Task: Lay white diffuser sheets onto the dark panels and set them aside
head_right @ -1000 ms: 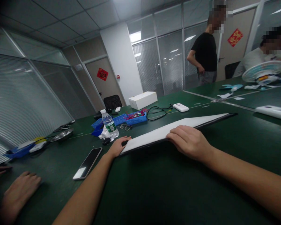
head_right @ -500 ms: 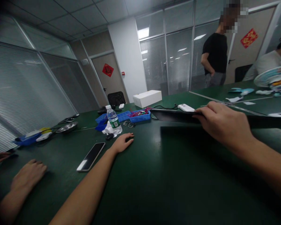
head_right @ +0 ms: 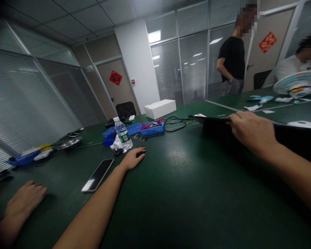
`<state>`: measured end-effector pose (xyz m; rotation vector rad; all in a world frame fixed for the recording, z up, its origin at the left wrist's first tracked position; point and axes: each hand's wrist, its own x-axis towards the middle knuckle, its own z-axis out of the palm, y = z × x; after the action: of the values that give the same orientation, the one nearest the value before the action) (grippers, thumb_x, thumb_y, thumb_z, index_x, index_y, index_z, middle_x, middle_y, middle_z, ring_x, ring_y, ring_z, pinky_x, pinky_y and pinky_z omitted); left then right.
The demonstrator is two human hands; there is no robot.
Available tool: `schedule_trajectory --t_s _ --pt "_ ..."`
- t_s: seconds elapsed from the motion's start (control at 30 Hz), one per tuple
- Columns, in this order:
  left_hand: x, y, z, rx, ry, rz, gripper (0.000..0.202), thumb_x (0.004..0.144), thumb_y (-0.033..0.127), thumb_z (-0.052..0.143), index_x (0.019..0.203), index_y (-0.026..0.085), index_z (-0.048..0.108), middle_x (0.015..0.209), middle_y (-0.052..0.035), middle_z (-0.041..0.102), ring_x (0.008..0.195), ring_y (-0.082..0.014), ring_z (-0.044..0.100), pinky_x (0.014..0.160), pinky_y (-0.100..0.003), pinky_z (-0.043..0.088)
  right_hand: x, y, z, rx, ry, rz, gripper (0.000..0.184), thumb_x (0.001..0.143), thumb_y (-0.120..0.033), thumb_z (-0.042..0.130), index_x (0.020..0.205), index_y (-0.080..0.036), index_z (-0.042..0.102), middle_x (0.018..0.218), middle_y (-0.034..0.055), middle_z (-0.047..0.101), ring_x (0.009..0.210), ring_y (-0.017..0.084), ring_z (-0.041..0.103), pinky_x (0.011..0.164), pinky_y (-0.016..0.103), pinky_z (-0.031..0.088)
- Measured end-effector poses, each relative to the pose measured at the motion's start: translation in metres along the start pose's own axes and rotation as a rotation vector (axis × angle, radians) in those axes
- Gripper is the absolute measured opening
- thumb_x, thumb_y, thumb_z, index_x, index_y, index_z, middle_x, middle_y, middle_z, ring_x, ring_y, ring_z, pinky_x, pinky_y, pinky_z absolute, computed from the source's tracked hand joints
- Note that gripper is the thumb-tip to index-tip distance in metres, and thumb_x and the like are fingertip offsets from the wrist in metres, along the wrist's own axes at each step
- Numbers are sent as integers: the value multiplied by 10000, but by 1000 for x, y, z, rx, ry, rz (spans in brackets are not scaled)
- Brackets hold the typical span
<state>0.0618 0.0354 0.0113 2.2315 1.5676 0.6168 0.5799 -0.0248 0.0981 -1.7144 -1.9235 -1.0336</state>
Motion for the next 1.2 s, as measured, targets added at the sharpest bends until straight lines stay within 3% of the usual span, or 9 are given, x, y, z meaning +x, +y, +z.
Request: schedule_trajectory --t_s 0.13,0.27,0.43,0.53,0.7,0.9,1.03,1.13,1.2 --pt "1 0 1 2 5 12 526 784 639 569 1224 381 698 1455 109 603 1545 -292 280 1314 -410 145 -1 2 2 -21 -16 5 329 1004 -305 441 1166 -131 668 1058 148 668 922 245 589 580 299 259" --pt "1 0 0 0 1 8 478 782 633 583 1202 434 696 1433 149 610 1546 -274 279 1308 -379 166 0 2 2 -13 -40 12 360 1016 -300 403 1183 -127 672 1052 165 677 887 246 604 586 303 235" --pt "-1 -1 0 0 -5 21 527 789 656 552 1216 386 702 1456 122 595 1524 -296 328 1306 -418 182 3 0 -2 -33 -79 56 381 1025 -318 385 1134 -123 693 946 173 692 713 208 564 601 317 202" --pt "-1 -4 0 -7 5 22 491 777 659 564 1188 431 706 1438 164 596 1534 -279 307 1302 -390 193 5 0 -8 -81 -85 79 403 1032 -322 361 1078 -107 699 885 184 680 672 201 536 626 338 214" --pt "1 -11 0 -23 26 22 476 748 661 577 1156 454 711 1420 198 595 1560 -265 234 1311 -358 150 7 9 -22 -180 -18 96 404 1019 -292 350 1036 -71 688 912 208 651 774 232 520 674 362 248" --pt "2 -13 1 -33 47 10 488 740 644 594 1162 430 712 1413 178 610 1563 -271 231 1320 -357 112 8 21 -37 -241 126 80 450 1010 -390 348 972 -75 667 963 197 620 870 250 495 710 378 285" --pt "2 -12 2 -22 47 -2 491 739 649 592 1158 425 714 1415 174 611 1564 -262 226 1319 -339 103 4 -23 -67 -157 169 -49 395 978 -423 391 1005 -128 652 954 162 640 813 253 511 666 352 312" --pt "4 -12 2 -7 41 -32 503 750 670 575 1167 426 713 1401 181 619 1562 -257 235 1314 -328 121 -10 -74 -92 -83 275 -234 334 980 -410 419 930 -172 647 833 99 650 631 197 477 547 322 206" --pt "6 -13 2 -16 55 -65 499 769 690 549 1163 433 716 1366 191 643 1560 -249 244 1305 -319 148 -24 -104 -101 15 354 -375 239 966 -324 477 976 -177 666 851 78 688 650 193 537 551 332 275"
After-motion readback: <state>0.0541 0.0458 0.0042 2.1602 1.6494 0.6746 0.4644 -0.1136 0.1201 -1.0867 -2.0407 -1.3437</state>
